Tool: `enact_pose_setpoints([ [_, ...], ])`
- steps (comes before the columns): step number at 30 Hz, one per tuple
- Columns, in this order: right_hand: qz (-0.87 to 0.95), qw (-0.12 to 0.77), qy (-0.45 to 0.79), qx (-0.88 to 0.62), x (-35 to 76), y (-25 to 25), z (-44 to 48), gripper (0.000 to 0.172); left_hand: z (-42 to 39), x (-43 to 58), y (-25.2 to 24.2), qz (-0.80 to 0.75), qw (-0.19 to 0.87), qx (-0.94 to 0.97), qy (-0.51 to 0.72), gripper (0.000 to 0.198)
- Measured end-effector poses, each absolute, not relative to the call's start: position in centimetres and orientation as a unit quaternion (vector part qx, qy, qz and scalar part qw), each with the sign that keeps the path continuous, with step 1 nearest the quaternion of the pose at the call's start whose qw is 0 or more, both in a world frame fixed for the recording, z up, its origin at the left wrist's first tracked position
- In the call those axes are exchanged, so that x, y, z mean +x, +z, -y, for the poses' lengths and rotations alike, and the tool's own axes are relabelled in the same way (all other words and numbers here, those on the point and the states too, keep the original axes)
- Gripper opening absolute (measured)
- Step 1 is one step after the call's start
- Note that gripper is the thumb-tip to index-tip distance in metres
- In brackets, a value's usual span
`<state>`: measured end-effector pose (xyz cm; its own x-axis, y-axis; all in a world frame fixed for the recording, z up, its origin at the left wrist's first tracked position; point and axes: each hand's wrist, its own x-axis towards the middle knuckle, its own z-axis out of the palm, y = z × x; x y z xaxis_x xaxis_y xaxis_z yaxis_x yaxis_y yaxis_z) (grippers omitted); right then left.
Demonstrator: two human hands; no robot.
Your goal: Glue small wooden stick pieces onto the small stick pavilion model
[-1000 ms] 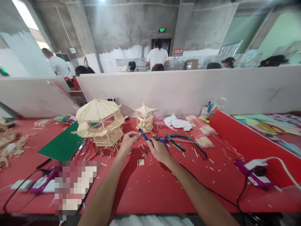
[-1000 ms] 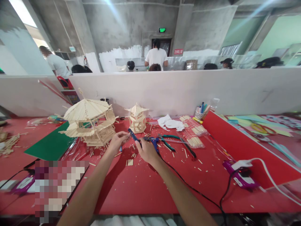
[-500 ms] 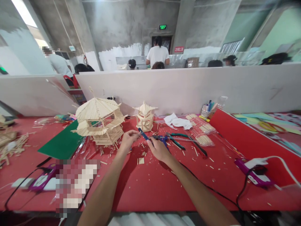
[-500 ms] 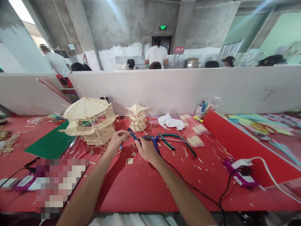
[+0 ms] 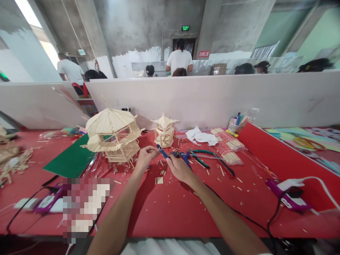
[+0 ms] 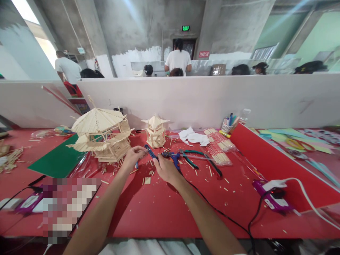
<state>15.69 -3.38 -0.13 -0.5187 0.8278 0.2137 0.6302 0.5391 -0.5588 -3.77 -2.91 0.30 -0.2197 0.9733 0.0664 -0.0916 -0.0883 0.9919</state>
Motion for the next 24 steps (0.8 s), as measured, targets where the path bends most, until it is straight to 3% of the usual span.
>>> enact_pose_setpoints([
  [24,0.852,0.221,0.205,-0.428,15.78,-0.19,3.32,0.042,2.96,-3.7,0.52,-0.516,0.433,0.445,0.59,0.039],
])
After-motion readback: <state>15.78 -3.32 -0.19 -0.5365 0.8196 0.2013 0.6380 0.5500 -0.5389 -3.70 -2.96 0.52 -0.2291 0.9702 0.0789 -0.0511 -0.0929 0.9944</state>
